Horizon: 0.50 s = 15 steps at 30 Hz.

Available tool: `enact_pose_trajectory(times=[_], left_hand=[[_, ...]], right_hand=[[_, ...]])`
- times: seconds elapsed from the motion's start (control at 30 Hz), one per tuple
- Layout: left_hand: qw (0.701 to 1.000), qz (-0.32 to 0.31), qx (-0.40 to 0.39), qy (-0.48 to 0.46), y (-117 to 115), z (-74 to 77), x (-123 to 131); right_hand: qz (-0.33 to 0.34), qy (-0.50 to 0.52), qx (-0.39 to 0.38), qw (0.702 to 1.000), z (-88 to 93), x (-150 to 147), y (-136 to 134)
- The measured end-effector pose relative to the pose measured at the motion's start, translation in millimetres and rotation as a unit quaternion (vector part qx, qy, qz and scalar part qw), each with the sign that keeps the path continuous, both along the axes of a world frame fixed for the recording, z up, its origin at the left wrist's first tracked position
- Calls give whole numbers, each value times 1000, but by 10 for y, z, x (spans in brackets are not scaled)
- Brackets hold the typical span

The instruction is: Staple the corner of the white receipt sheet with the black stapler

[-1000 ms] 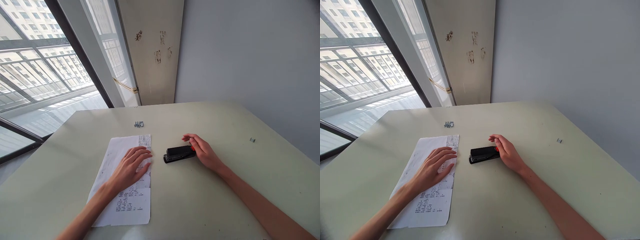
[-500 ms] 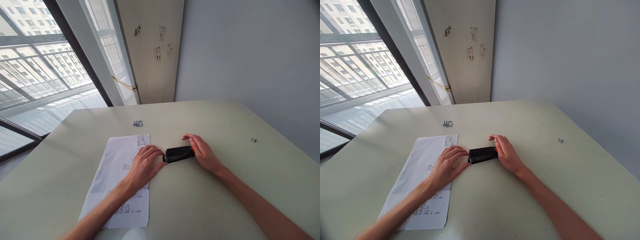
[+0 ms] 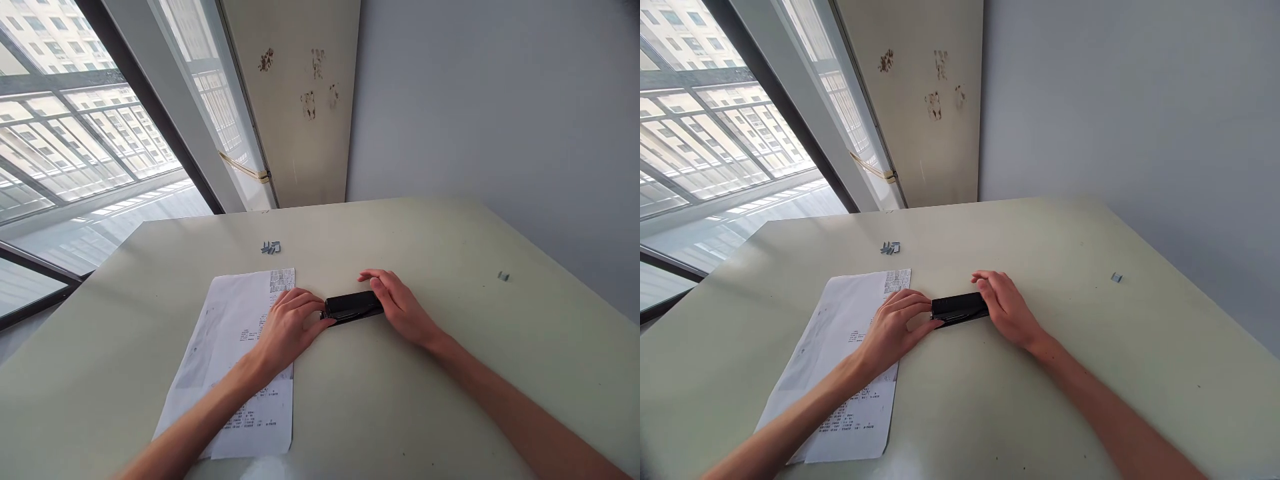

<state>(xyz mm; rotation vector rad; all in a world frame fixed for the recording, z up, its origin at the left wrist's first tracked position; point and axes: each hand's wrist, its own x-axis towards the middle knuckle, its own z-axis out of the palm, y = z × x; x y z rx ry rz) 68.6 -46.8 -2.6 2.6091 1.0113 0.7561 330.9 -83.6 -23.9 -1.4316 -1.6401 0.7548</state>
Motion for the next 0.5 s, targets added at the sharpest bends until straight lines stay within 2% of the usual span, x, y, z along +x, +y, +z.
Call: enact_pose_trajectory(times=[0.07, 0.13, 0.5], left_hand=[[1000, -1, 2, 3, -2, -3, 15], [1000, -1, 5, 6, -7, -2, 2], [999, 1, 8, 33, 15, 105, -457]], right_hand=[[73, -31, 29, 996, 30, -6, -8], [115, -62, 54, 990, 53, -14, -15], [99, -81, 40, 991, 33, 21, -19]])
